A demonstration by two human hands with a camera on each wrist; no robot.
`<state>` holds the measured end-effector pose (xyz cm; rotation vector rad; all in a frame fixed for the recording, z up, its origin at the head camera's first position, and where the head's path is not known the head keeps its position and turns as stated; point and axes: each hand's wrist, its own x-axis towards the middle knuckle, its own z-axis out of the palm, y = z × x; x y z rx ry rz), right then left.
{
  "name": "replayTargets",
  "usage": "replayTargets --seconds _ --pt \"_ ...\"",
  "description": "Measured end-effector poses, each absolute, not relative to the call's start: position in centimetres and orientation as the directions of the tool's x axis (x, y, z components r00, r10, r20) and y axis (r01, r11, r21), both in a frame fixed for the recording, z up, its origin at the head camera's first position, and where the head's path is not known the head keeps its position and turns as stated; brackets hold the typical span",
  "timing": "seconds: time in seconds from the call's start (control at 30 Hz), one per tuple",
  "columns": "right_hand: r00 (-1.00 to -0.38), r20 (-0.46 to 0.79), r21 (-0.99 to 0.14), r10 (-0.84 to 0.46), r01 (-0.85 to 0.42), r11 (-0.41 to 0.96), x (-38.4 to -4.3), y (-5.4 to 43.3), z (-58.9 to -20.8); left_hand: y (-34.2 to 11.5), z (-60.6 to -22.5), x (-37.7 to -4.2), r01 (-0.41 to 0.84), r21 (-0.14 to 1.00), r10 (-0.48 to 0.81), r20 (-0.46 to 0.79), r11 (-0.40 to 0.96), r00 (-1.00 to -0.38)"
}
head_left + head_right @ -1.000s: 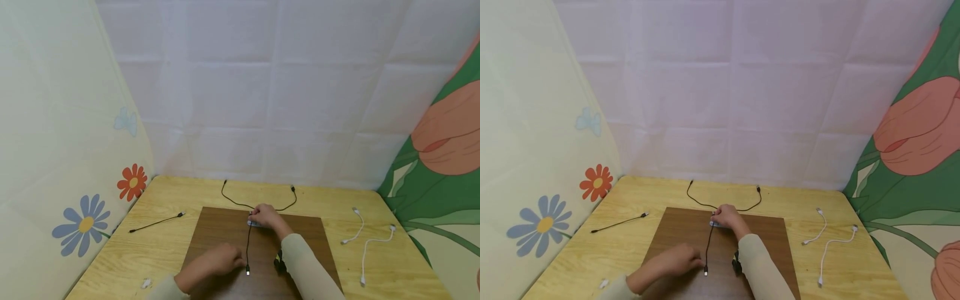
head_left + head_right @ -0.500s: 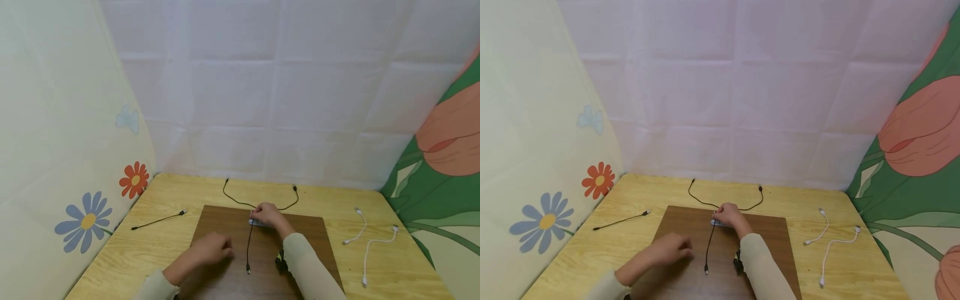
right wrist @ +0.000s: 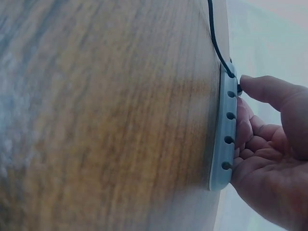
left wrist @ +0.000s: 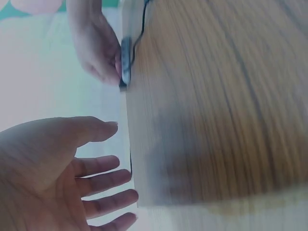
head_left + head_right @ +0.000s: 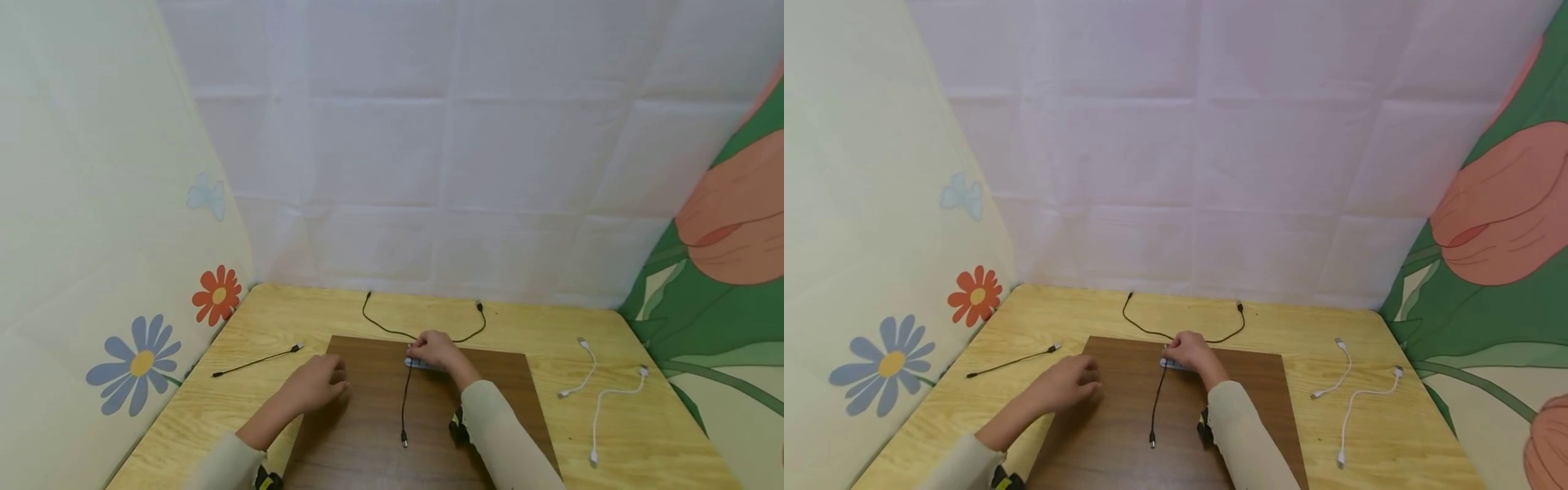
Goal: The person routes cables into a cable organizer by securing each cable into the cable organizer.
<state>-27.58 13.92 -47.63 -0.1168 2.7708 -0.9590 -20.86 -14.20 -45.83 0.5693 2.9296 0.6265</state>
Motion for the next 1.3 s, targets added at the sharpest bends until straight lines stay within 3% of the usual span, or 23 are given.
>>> replayTargets --seconds 0.4,1.3 --pt "-0.975 -0.160 -0.623 -0.155 -0.022 0.782 -27.6 13.7 -47.7 -17.9 -46.1 -22.3 0.247 0.361 0.258 0.016 0.899 -0.966" --pt "-0.976 -0.153 -0.617 -0.158 -0.031 0.786 -27.7 14.0 -47.9 -24.2 -47.2 -25.3 0.153 0.329 0.164 -0.006 0.932 -0.986"
